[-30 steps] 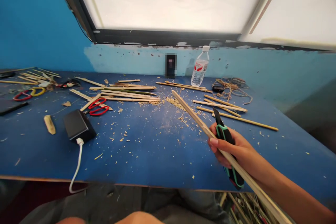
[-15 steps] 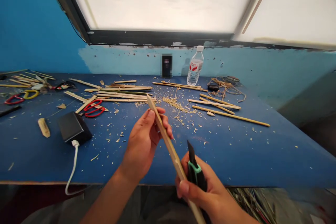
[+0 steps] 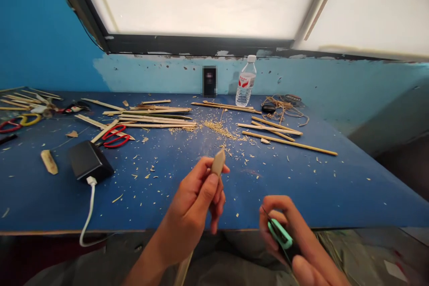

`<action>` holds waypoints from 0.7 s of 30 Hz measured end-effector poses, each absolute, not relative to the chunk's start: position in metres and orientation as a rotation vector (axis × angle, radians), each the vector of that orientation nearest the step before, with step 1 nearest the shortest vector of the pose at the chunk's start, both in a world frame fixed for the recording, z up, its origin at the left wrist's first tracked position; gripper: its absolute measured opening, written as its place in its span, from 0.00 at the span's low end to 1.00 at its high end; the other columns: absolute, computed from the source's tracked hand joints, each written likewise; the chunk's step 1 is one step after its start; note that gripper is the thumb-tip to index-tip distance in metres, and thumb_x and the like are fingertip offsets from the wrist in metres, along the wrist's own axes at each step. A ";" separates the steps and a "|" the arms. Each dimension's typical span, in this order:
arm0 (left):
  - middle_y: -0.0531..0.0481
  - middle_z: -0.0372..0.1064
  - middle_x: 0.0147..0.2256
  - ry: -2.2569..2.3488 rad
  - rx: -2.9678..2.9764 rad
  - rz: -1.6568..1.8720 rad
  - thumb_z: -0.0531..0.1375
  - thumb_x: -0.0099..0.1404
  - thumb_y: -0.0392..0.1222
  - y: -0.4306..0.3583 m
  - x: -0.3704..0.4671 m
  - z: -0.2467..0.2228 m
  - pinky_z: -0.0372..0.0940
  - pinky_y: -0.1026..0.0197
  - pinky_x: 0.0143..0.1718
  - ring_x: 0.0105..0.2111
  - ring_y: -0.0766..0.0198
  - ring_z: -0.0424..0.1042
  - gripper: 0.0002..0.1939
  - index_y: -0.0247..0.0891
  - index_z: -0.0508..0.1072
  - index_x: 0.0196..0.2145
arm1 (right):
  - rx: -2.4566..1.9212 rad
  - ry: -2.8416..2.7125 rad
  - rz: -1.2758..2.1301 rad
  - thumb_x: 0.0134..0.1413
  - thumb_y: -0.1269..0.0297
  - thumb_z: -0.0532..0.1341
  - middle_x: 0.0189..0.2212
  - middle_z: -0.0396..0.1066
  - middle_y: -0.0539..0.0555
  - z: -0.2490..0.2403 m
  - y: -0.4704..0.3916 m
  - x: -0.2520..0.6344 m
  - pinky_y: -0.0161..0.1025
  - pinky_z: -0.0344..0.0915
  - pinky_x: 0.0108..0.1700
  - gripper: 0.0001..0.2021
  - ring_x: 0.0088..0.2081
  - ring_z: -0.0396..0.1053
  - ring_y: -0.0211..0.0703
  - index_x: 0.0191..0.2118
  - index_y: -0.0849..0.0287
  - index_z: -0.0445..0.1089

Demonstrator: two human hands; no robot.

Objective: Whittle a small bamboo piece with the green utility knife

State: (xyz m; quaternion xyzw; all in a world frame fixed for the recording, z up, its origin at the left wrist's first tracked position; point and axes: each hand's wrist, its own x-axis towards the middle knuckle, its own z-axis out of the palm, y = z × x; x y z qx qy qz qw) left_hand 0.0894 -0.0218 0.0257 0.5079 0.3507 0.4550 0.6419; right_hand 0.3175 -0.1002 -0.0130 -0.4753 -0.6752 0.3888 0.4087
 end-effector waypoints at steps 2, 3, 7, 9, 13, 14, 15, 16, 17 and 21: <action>0.56 0.59 0.27 0.805 1.156 0.998 0.54 0.79 0.50 -0.025 0.088 0.020 0.70 0.69 0.26 0.28 0.66 0.66 0.11 0.42 0.71 0.44 | -1.254 -1.863 0.757 0.75 0.46 0.53 0.44 0.75 0.52 -0.002 -0.087 0.324 0.36 0.73 0.40 0.19 0.39 0.76 0.43 0.63 0.45 0.61; 0.56 0.60 0.27 0.821 1.151 0.992 0.53 0.79 0.49 -0.027 0.088 0.018 0.70 0.69 0.29 0.29 0.66 0.66 0.12 0.41 0.70 0.43 | -1.222 -1.972 0.576 0.75 0.50 0.54 0.46 0.76 0.52 0.003 -0.076 0.325 0.36 0.72 0.41 0.17 0.43 0.76 0.44 0.63 0.45 0.59; 0.57 0.58 0.27 0.909 1.042 0.890 0.54 0.78 0.56 -0.031 0.088 0.009 0.55 0.73 0.20 0.24 0.70 0.58 0.16 0.42 0.67 0.39 | -0.947 -2.283 0.219 0.77 0.56 0.50 0.39 0.75 0.53 0.023 -0.025 0.320 0.37 0.65 0.33 0.12 0.33 0.72 0.43 0.57 0.53 0.60; 0.57 0.56 0.27 0.939 0.979 0.825 0.55 0.76 0.60 -0.036 0.088 0.002 0.51 0.72 0.17 0.23 0.70 0.55 0.19 0.42 0.66 0.37 | -0.889 -2.375 0.172 0.78 0.56 0.49 0.35 0.73 0.51 0.026 -0.005 0.318 0.39 0.61 0.30 0.12 0.30 0.69 0.42 0.56 0.55 0.61; 0.56 0.62 0.31 1.061 0.803 0.834 0.59 0.71 0.65 -0.049 0.085 -0.019 0.56 0.72 0.22 0.24 0.71 0.60 0.22 0.47 0.68 0.51 | -0.829 -2.581 0.130 0.77 0.53 0.50 0.34 0.71 0.51 0.021 0.018 0.316 0.41 0.58 0.29 0.15 0.30 0.66 0.44 0.55 0.57 0.63; 0.55 0.65 0.34 1.111 0.779 0.850 0.61 0.70 0.65 -0.050 0.084 -0.023 0.58 0.71 0.24 0.26 0.70 0.62 0.25 0.48 0.67 0.57 | -0.812 -2.616 0.116 0.77 0.53 0.50 0.34 0.70 0.51 0.019 0.021 0.316 0.42 0.57 0.29 0.15 0.30 0.66 0.44 0.55 0.57 0.64; 0.53 0.67 0.36 1.166 0.792 0.872 0.62 0.69 0.64 -0.051 0.084 -0.026 0.59 0.70 0.25 0.28 0.68 0.65 0.28 0.49 0.66 0.60 | -0.790 -2.635 0.100 0.77 0.52 0.49 0.34 0.70 0.51 0.016 0.024 0.315 0.42 0.57 0.29 0.16 0.29 0.65 0.44 0.56 0.57 0.64; 0.51 0.69 0.37 1.214 0.850 0.896 0.63 0.68 0.64 -0.050 0.085 -0.026 0.60 0.69 0.26 0.30 0.66 0.67 0.28 0.48 0.67 0.59 | -0.768 -2.644 0.093 0.77 0.52 0.49 0.34 0.70 0.51 0.013 0.027 0.315 0.42 0.57 0.29 0.16 0.29 0.65 0.44 0.56 0.57 0.64; 0.50 0.69 0.36 1.245 0.944 0.916 0.64 0.67 0.63 -0.048 0.087 -0.026 0.60 0.67 0.26 0.30 0.64 0.67 0.27 0.45 0.71 0.56 | -0.749 -2.645 0.097 0.77 0.53 0.49 0.34 0.70 0.51 0.011 0.030 0.314 0.42 0.57 0.29 0.16 0.29 0.65 0.44 0.56 0.57 0.64; 0.57 0.58 0.23 1.247 1.331 0.885 0.61 0.70 0.62 -0.033 0.099 -0.016 0.55 0.62 0.26 0.24 0.64 0.59 0.20 0.42 0.68 0.34 | -0.718 -2.644 0.148 0.78 0.53 0.48 0.33 0.70 0.51 0.001 0.037 0.315 0.42 0.57 0.28 0.16 0.28 0.65 0.44 0.56 0.58 0.63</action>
